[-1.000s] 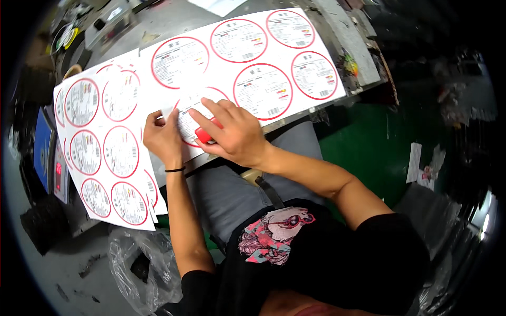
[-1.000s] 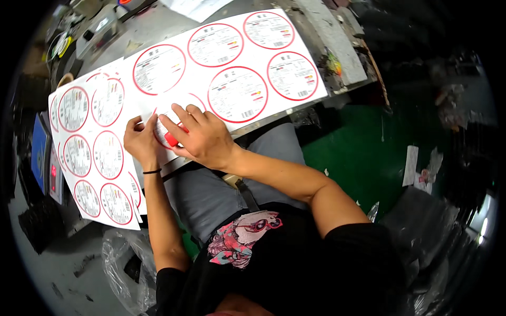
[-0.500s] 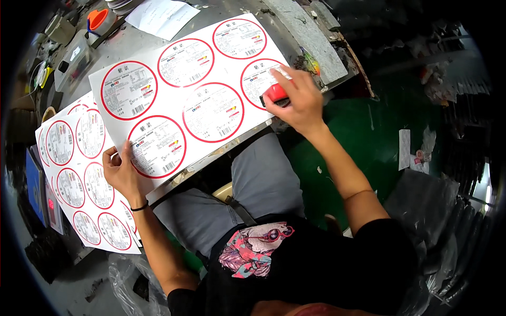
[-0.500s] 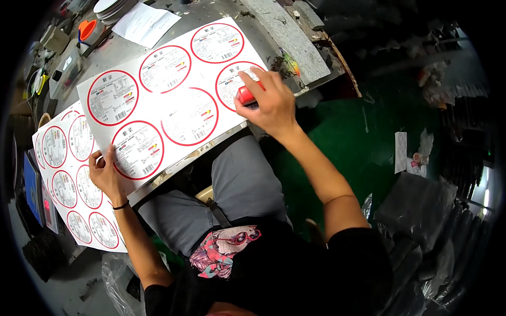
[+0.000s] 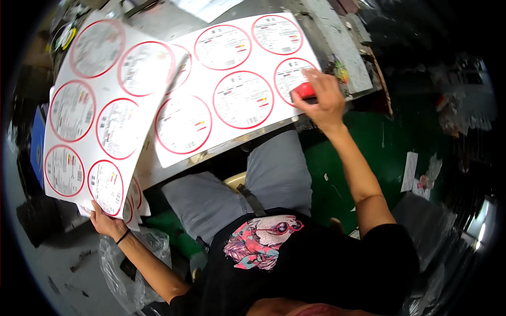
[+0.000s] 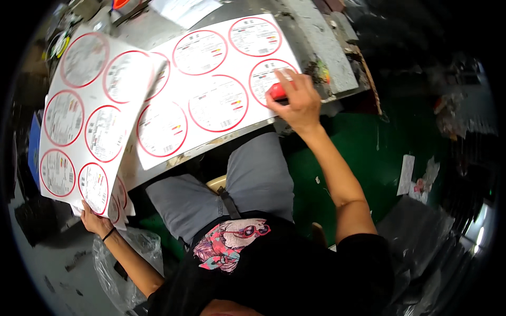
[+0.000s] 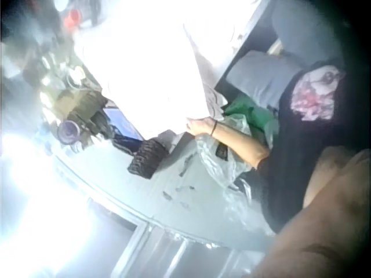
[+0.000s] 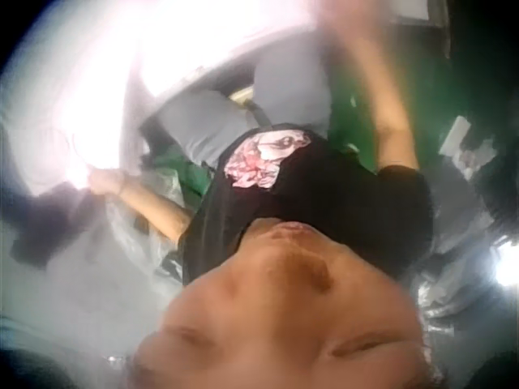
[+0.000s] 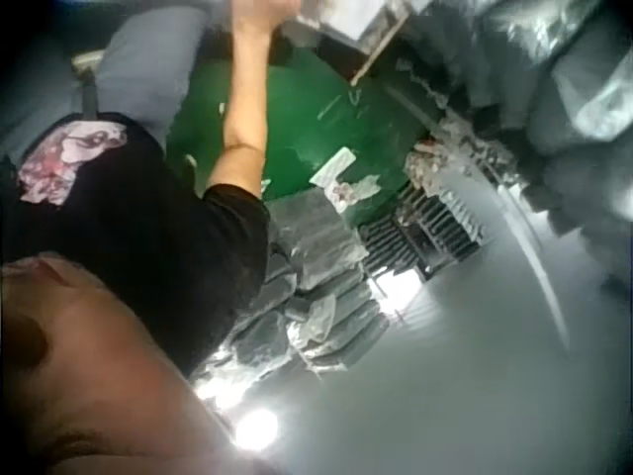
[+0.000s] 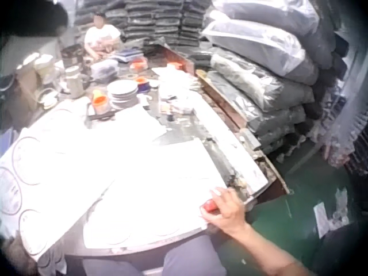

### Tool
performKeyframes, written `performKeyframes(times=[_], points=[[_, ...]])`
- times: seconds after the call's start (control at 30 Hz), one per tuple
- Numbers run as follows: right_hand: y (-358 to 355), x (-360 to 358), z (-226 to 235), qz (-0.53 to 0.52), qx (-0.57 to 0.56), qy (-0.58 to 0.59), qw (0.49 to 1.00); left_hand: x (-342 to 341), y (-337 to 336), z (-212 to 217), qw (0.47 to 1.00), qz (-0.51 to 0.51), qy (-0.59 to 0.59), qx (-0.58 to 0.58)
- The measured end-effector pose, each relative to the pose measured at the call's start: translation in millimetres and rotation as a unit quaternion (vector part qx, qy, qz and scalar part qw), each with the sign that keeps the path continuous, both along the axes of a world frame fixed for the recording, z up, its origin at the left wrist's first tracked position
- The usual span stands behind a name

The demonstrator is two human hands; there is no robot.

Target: The person applies ink from a bottle to a large self-inking stamp and then presses the stamp onto multiple circular labels on a large sheet.

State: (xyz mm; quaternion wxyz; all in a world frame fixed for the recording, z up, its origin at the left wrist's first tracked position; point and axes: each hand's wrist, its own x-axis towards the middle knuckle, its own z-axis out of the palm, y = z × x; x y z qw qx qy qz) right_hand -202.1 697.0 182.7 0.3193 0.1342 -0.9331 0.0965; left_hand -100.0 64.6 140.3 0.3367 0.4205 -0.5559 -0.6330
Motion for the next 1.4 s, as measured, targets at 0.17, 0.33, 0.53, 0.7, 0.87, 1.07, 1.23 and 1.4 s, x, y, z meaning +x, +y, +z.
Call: performKeyframes(times=[0.17,0.33,0.53,0.7,0.87,1.07,1.23,1.4], points=[[-106,9,39,0.049,-0.053,0.032,0.997,62,-46,-51,0.979,0.139,-0.079,-0.128],[-144,11,-3,0.01,0.001,-0.03,0.999,70,-32,-63,0.923,0.055,-0.256,-0.283],[-268,26,21,0.129,-0.042,0.003,0.991,45,16,-19,0.792,0.068,-0.388,-0.467],[-280,8,5,0.144,-0.044,-0.013,0.989,-35,124,17,0.889,-0.242,-0.048,-0.387],[-281,-99,7,0.112,-0.069,0.038,0.991,-102,205,-6,0.792,-0.27,-0.16,-0.523],[-242,-124,7,0.13,-0.093,0.022,0.987,-106,222,-24,0.798,-0.261,-0.172,-0.515],[-118,-131,-29,0.08,-0.074,-0.011,0.994,-111,240,-15,0.854,-0.278,-0.172,-0.404],[-75,-133,19,0.07,-0.076,0.028,0.994,-114,215,-22,0.904,-0.251,-0.172,-0.301]])
